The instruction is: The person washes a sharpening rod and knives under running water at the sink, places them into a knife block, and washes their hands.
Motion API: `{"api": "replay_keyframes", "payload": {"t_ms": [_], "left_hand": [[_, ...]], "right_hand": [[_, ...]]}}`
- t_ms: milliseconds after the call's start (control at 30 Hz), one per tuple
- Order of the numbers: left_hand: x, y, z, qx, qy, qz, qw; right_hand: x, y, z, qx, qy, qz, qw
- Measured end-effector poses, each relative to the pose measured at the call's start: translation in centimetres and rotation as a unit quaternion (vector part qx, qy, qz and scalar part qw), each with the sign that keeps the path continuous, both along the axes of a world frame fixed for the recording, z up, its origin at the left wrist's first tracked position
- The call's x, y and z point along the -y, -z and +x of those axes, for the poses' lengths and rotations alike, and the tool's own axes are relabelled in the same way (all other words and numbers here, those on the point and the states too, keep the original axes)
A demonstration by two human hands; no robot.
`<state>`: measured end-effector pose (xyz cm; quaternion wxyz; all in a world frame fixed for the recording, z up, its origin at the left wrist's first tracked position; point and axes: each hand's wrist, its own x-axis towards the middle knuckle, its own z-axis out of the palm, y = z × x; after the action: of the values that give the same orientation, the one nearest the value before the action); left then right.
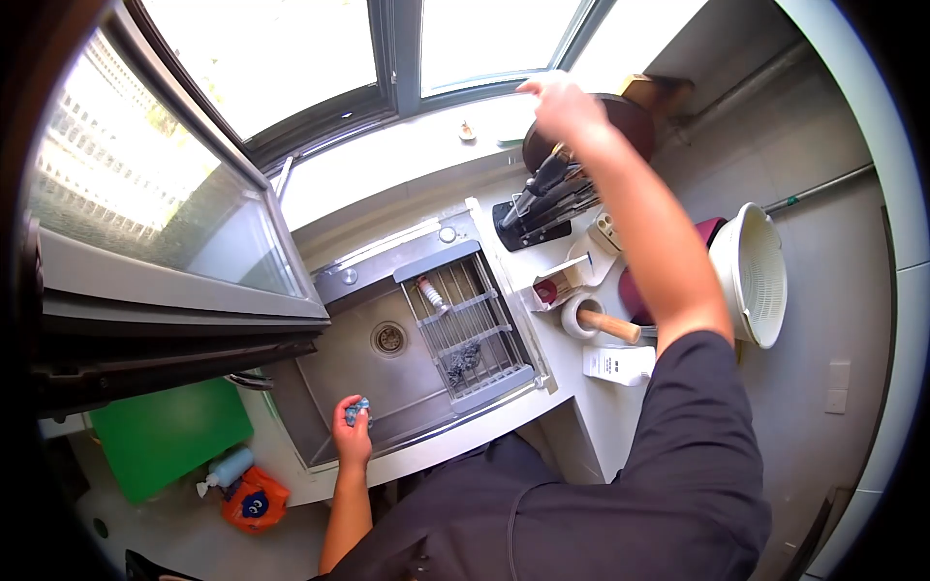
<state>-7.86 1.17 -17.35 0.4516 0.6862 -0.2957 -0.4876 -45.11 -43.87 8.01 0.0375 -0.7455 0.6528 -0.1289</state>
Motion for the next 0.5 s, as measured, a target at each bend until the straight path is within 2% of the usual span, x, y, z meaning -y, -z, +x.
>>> {"api": "replay_keyframes", "payload": {"t_ms": [67, 133, 233, 267, 333, 367, 433, 500], "left_hand": [[-0.3, -0.1, 0.1, -0.006, -0.005, 0.005, 1.000], [-1.1, 0.2, 0.1, 0.002, -0.015, 0.007, 1.000], [-1.6, 0.1, 0.1, 0.007, -0.008, 0.019, 1.000], [-1.7, 0.0, 0.0, 0.010, -0.008, 0.017, 1.000], [-1.8, -0.4, -0.2, 0.012, -0.009, 0.017, 1.000], [-1.7, -0.5, -0.3, 0.015, -0.006, 0.014, 1.000], [-1.8, -1.7, -0.4, -0.008, -0.019, 0.001, 1.000], [-2.0, -1.4, -0.2, -0.016, -0.016, -0.004, 1.000]], "right_hand": [[2.7, -3.1, -2.9, -0.181, 0.055, 0.038, 0.981], [6.8, -1.0, -8.3, -0.271, 0.008, 0.016, 0.962], [7.3, 0.7, -10.5, -0.336, 0.007, 0.027, 0.941], [7.2, 1.0, -11.2, -0.334, 0.008, 0.025, 0.942], [6.2, 0.8, -11.9, -0.300, -0.056, -0.071, 0.950], [6.0, 0.2, -12.4, -0.297, -0.052, -0.073, 0.951], [4.2, -3.1, -11.8, -0.348, -0.036, 0.012, 0.937], [1.8, -6.4, -11.5, -0.315, -0.031, -0.077, 0.946]]}}
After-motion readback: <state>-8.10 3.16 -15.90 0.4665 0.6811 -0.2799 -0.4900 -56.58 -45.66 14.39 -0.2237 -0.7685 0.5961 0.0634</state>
